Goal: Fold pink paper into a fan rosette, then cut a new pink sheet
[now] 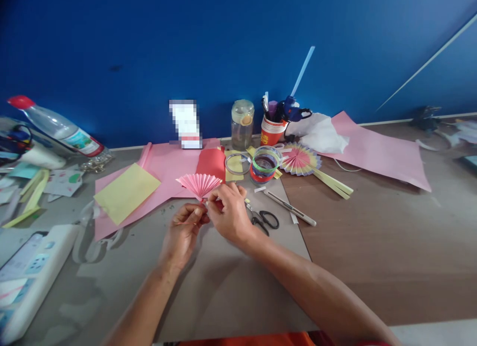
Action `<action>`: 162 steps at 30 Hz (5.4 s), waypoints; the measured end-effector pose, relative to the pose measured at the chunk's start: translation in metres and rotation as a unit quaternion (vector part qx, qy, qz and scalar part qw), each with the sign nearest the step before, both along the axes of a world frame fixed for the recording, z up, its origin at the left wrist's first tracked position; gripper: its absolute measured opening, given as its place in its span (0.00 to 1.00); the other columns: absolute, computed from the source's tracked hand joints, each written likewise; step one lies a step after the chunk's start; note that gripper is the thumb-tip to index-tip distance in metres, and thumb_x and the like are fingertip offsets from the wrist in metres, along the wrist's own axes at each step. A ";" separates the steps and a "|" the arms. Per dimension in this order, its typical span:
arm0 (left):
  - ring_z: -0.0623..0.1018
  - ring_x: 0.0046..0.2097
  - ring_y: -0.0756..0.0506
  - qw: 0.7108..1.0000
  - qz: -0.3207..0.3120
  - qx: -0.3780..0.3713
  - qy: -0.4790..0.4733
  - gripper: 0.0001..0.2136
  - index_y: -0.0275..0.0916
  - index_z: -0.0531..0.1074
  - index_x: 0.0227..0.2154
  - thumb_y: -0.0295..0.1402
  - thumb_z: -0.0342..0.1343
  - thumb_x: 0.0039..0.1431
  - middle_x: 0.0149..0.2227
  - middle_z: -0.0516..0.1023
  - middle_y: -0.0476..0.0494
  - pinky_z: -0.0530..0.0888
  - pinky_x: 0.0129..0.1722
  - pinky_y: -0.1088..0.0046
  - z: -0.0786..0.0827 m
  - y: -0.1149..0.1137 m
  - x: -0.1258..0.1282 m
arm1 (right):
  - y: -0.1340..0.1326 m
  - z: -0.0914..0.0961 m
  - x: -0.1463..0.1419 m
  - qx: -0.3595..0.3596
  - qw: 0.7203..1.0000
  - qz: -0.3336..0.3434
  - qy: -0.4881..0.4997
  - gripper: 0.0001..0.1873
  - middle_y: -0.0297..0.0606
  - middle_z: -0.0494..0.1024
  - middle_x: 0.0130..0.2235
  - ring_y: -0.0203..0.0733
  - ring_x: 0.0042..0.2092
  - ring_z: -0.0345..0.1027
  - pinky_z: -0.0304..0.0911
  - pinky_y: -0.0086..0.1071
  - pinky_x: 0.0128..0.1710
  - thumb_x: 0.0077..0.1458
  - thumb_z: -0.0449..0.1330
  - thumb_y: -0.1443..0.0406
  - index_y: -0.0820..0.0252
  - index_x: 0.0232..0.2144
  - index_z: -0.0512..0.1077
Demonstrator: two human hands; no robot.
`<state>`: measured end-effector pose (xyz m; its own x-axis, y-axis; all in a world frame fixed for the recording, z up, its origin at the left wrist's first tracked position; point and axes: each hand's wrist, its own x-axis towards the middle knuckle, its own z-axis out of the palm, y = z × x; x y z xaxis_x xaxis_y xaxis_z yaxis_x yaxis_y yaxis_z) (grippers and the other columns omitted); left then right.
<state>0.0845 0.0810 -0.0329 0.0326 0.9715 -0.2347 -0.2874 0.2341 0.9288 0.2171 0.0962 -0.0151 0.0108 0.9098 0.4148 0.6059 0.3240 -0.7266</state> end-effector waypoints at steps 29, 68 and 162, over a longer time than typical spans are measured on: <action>0.68 0.22 0.57 0.996 0.015 0.073 0.047 0.16 0.40 0.72 0.41 0.38 0.63 0.49 0.43 0.77 0.43 0.67 0.21 0.79 0.018 0.002 -0.007 | 0.004 -0.004 0.011 0.099 0.992 0.048 -0.066 0.06 0.33 0.74 0.29 0.41 0.38 0.63 0.50 0.39 0.43 0.53 0.54 0.70 0.56 0.26 0.64; 0.76 0.26 0.51 0.999 0.044 -0.016 0.001 0.13 0.35 0.70 0.26 0.40 0.64 0.45 0.27 0.76 0.49 0.73 0.31 0.74 0.009 0.005 -0.004 | -0.049 0.006 0.091 -0.228 0.883 0.003 -0.410 0.10 0.45 0.72 0.40 0.50 0.41 0.68 0.60 0.38 0.37 0.54 0.57 0.64 0.59 0.40 0.72; 0.78 0.37 0.44 0.990 -0.076 0.034 0.112 0.09 0.36 0.78 0.33 0.33 0.61 0.48 0.34 0.80 0.41 0.71 0.32 0.75 0.011 0.005 -0.015 | -0.001 0.002 0.103 -0.512 0.786 0.336 0.080 0.28 0.32 0.78 0.34 0.34 0.31 0.66 0.60 0.26 0.31 0.44 0.65 0.57 0.56 0.50 0.73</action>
<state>0.0695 0.0862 -0.0220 0.1335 0.9734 -0.1863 -0.0392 0.1931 0.9804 0.3197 0.0952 -0.0131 -0.6376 0.5884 -0.4973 0.4227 -0.2726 -0.8643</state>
